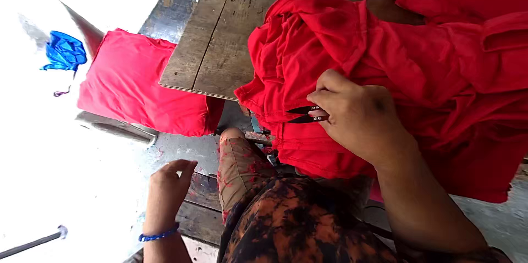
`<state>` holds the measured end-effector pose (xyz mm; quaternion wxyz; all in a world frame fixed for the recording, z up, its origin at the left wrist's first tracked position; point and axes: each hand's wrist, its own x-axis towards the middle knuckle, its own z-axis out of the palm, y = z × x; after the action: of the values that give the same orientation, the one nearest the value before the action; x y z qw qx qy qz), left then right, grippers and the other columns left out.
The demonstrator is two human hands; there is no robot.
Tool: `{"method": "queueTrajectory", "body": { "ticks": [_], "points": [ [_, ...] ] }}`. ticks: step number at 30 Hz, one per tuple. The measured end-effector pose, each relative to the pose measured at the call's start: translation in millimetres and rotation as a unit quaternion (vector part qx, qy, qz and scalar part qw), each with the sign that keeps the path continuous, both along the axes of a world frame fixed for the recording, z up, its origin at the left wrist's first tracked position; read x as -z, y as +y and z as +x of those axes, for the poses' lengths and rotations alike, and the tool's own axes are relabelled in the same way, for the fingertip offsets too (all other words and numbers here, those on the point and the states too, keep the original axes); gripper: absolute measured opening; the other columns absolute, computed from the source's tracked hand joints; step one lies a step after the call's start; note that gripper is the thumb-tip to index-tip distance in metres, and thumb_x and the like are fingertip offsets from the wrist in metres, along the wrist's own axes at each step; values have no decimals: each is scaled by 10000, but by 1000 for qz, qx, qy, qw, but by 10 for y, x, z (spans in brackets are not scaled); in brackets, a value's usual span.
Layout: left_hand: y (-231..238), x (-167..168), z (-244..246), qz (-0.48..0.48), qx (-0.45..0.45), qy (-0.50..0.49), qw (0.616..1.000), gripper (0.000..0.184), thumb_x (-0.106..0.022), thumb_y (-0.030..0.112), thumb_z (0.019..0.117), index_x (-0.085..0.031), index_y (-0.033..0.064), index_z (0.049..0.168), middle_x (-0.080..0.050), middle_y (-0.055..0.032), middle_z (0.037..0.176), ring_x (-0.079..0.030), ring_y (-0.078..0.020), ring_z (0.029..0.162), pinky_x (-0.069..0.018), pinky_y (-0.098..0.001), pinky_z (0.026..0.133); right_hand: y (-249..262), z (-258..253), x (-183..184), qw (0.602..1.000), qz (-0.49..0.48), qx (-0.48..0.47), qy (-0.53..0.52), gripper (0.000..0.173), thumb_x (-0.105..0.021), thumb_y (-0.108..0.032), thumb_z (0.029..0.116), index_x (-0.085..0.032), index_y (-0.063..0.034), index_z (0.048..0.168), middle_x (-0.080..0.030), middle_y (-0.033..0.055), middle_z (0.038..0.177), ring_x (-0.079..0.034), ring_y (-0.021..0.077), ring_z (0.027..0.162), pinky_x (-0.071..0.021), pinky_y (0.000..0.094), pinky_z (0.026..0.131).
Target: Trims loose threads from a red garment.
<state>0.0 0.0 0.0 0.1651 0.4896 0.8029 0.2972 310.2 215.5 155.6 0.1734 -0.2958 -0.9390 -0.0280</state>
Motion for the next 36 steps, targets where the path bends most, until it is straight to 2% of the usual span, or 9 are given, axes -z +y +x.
{"method": "queueTrajectory", "body": {
  "ticks": [5, 9, 13, 15, 19, 23, 28, 33, 36],
  "points": [
    [494, -442, 429, 258, 38, -91, 961, 190, -649, 178, 992, -738, 12, 1021, -711, -4, 991, -658, -12, 931, -554, -224, 861, 160, 42, -54, 991, -85, -51, 87, 137, -651, -63, 913, -783, -76, 946, -649, 44, 904, -623, 141, 706, -503, 320, 551],
    [936, -836, 1033, 344, 130, -246, 897, 105, -665, 265, 1002, -735, 191, 1025, -705, 113, 1011, -678, -15, 919, -591, -226, 808, 259, 152, -63, 952, -155, -91, 248, 106, -673, -65, 931, -726, 20, 897, -623, 48, 888, -555, -10, 747, -461, 94, 645],
    [1441, -1036, 1477, 337, 163, -221, 901, 498, -796, 444, 861, -669, 52, 1141, -674, -24, 1081, -629, -87, 1029, -535, -287, 859, 297, 216, -43, 915, -169, -119, 347, 109, -702, -56, 928, -698, 51, 905, -632, 48, 915, -582, -15, 785, -498, 95, 694],
    [1651, -1116, 1618, 323, 173, -263, 893, 592, -818, 465, 823, -643, 31, 1186, -673, -31, 1083, -637, -80, 1005, -542, -272, 849, 296, 242, -26, 901, -170, -125, 378, 102, -721, -59, 919, -704, 41, 918, -636, 37, 923, -594, -11, 796, -514, 104, 704],
    [1839, -1269, 1831, 335, 220, -486, 777, 278, -801, 109, 874, -646, 67, 1101, -725, -10, 946, -712, -80, 828, -621, -261, 748, 306, 264, 53, 872, -189, -134, 432, 59, -751, -43, 892, -712, -5, 914, -627, 7, 920, -598, 1, 803, -521, 115, 698],
    [1881, -1211, 1898, 360, 208, -533, 736, 171, -735, -30, 900, -711, 56, 1046, -746, -26, 924, -716, -90, 825, -617, -283, 765, 317, 267, 128, 856, -222, -138, 446, 82, -755, -3, 871, -681, -31, 892, -628, 4, 931, -605, 13, 807, -527, 125, 687],
    [1884, -1158, 1803, 383, 216, -497, 749, 193, -782, -32, 850, -731, 88, 992, -752, 5, 931, -719, -69, 839, -617, -266, 773, 325, 251, 144, 836, -255, -148, 462, 73, -719, -18, 903, -659, -60, 899, -614, -11, 936, -595, 15, 825, -511, 125, 691],
    [1903, -1101, 1687, 460, 178, -287, 821, 182, -703, -78, 832, -696, 14, 989, -629, -2, 962, -647, -49, 843, -589, -204, 746, 317, 324, 93, 768, -308, -148, 542, 97, -677, -27, 944, -660, -122, 945, -610, -46, 959, -528, -25, 657, -451, 108, 533],
    [1891, -1083, 1730, 444, 130, -254, 849, 190, -623, -10, 920, -681, -14, 1102, -602, 11, 868, -550, -5, 680, -490, -148, 608, 246, 351, 120, 816, -244, -149, 503, 70, -681, -58, 951, -649, -120, 949, -596, -46, 969, -593, 2, 826, -523, 131, 685]
  ]
}}
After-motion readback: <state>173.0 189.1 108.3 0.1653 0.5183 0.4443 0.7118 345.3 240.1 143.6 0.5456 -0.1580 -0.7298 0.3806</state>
